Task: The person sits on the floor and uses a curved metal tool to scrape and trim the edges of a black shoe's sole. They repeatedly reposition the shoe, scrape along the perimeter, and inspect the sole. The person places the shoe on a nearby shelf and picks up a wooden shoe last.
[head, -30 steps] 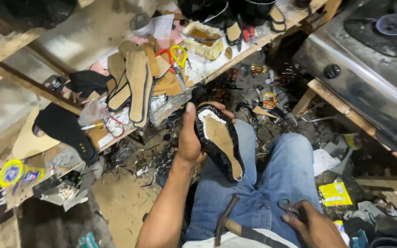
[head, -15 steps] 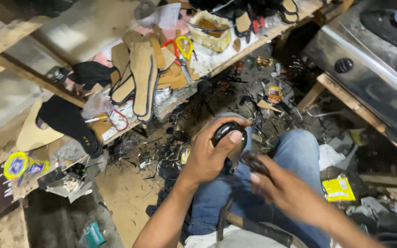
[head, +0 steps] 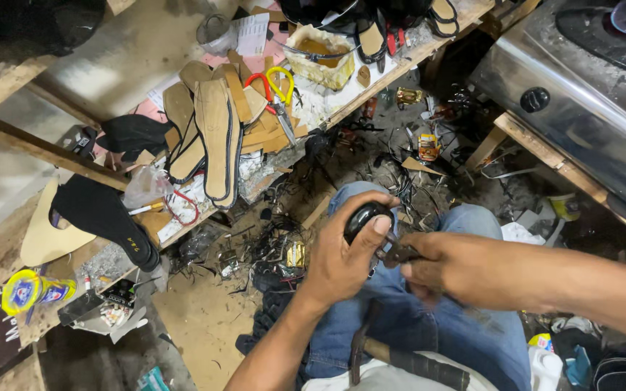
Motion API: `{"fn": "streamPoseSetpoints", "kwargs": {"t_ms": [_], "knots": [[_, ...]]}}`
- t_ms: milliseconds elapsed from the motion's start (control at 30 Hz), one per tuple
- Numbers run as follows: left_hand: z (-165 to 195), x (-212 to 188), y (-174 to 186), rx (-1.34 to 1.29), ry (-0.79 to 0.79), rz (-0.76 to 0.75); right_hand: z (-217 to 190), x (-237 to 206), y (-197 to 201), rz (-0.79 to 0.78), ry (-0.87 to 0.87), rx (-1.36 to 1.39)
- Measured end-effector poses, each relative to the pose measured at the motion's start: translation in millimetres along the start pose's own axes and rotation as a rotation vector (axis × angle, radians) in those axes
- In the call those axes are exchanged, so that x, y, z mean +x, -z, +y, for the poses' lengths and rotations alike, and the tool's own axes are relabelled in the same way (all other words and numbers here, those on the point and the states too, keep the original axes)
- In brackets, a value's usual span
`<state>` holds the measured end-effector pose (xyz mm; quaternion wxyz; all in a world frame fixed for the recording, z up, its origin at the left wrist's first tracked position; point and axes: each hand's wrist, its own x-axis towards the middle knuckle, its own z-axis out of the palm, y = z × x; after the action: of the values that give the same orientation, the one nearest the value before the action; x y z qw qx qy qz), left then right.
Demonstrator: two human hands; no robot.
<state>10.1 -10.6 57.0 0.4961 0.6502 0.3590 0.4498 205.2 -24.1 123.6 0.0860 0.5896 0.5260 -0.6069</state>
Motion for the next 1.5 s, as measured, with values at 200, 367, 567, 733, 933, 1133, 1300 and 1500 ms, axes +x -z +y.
{"fn": "streamPoseSetpoints", "kwargs": {"t_ms": [200, 367, 567, 733, 933, 1133, 1300, 1500], "knots": [[-19.0, 15.4, 18.3, -0.082, 0.03, 0.144, 13.9, 61.0, -35.2, 0.563, 0.425, -0.33], [-42.3, 38.1, 64.2, -0.46, 0.11, 0.386, 13.6, 116.2, -43.3, 0.824, 0.785, -0.328], [-44.7, -12.4, 97.0, -0.331, -0.035, 0.548, -60.7, 196.6, 31.7, 0.999, 0.819, -0.364], [-44.4, -62.7, 89.7, -0.075, 0.037, 0.585, -135.4, 291.8, 100.0, 0.905, 0.589, -0.611], [-47.7, -77.6, 96.8, -0.069, 0.174, 0.694, -184.5, 312.3, 72.8, 1.051, 0.678, -0.732], [-46.0, -60.9, 117.6, 0.192, 0.203, 0.209, -229.3, 333.1, 38.0, 0.818, 0.808, -0.457], [-45.1, -60.5, 104.6, 0.536, 0.433, -0.159, -218.6, 331.1, 54.0, 0.976, 0.975, -0.311], [-65.1, -136.6, 97.1, 0.448, 0.379, -0.046, -140.3, 257.8, 60.5, 0.598, 0.819, 0.352]]}}
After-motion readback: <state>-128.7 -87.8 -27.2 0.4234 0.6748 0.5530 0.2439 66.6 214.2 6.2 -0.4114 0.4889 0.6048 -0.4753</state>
